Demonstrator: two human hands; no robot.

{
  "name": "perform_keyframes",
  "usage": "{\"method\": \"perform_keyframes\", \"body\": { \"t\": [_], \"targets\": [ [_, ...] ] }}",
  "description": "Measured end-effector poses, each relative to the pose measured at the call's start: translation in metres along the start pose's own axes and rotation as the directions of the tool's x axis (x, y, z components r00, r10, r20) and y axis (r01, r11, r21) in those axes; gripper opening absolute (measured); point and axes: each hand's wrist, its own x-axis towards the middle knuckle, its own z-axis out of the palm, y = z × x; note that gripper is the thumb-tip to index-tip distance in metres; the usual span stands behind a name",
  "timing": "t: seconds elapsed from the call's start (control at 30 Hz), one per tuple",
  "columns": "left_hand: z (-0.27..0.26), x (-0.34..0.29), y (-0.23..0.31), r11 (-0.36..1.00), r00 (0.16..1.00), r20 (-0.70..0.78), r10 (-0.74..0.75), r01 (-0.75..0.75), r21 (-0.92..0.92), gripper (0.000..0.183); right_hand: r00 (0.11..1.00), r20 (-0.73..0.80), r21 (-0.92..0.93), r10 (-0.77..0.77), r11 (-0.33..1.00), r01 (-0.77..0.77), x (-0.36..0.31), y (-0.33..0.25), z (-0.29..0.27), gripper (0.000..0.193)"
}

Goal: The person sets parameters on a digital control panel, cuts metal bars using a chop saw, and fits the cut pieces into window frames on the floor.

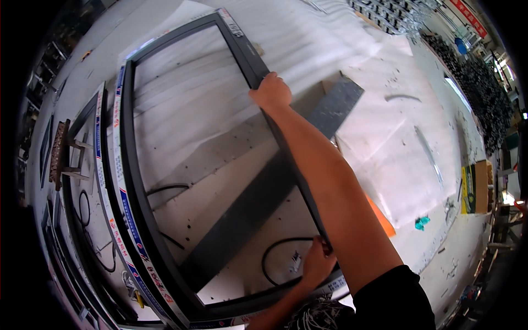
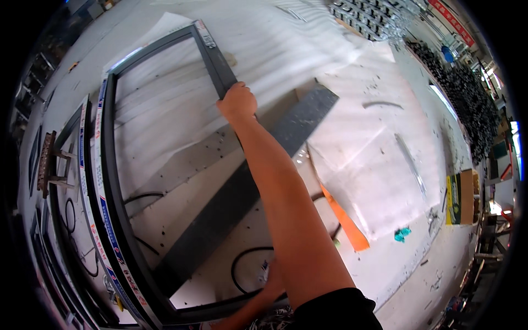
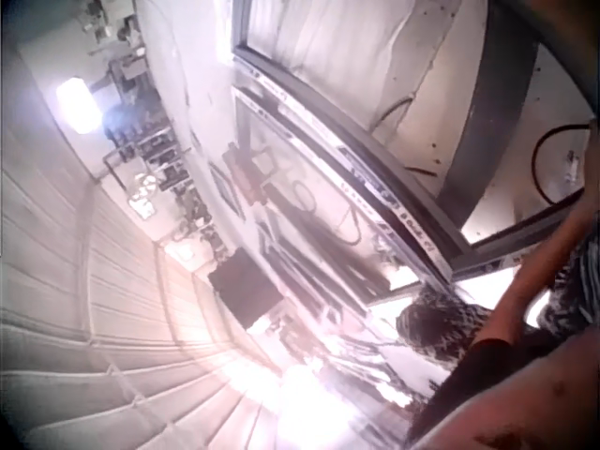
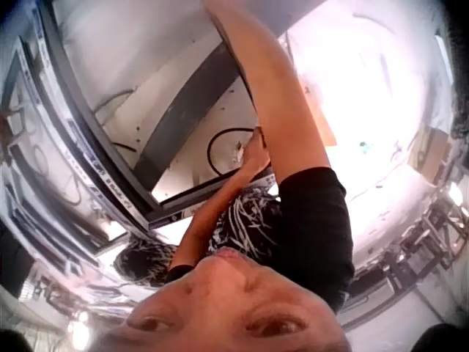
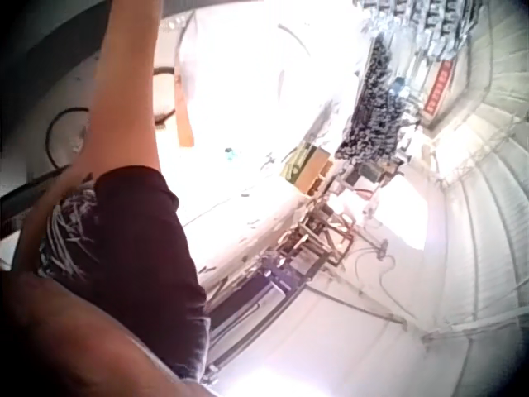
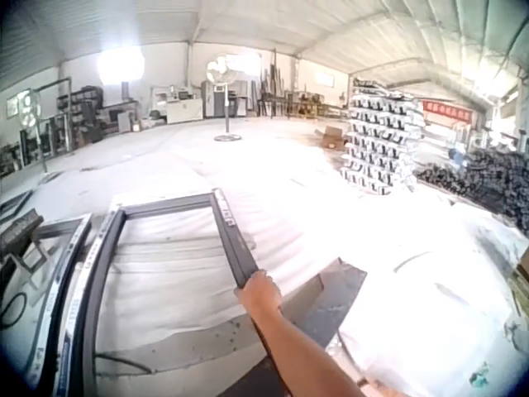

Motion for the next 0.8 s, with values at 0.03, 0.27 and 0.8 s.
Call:
{"method": "perform_keyframes", "body": {
  "t": [0.03, 0.27, 0.8],
  "targets": [
    [-0.004, -0.001, 0.006, 1.0, 1.0, 0.003, -0.016, 0.016, -0.015, 0.047, 0.997, 0.055, 0.012, 0.063, 0.998, -0.064, 0.01, -0.005, -0.001, 0.07],
    [-0.022, 0.012, 0.036, 0.971, 0.963, 0.177, -0.202, 0.221, -0.093, 0.056, 0.954, 0.298, 0.053, 0.026, 0.998, -0.044, 0.059, 0.004, -0.012, 0.075],
    [-0.252, -0.056, 0.05, 0.846, 0.929, -0.237, -0.285, 0.36, 0.393, 0.027, 0.978, -0.006, -0.136, -0.21, 0.969, 0.207, 0.011, 0.024, -0.006, 0.065]
  ]
}}
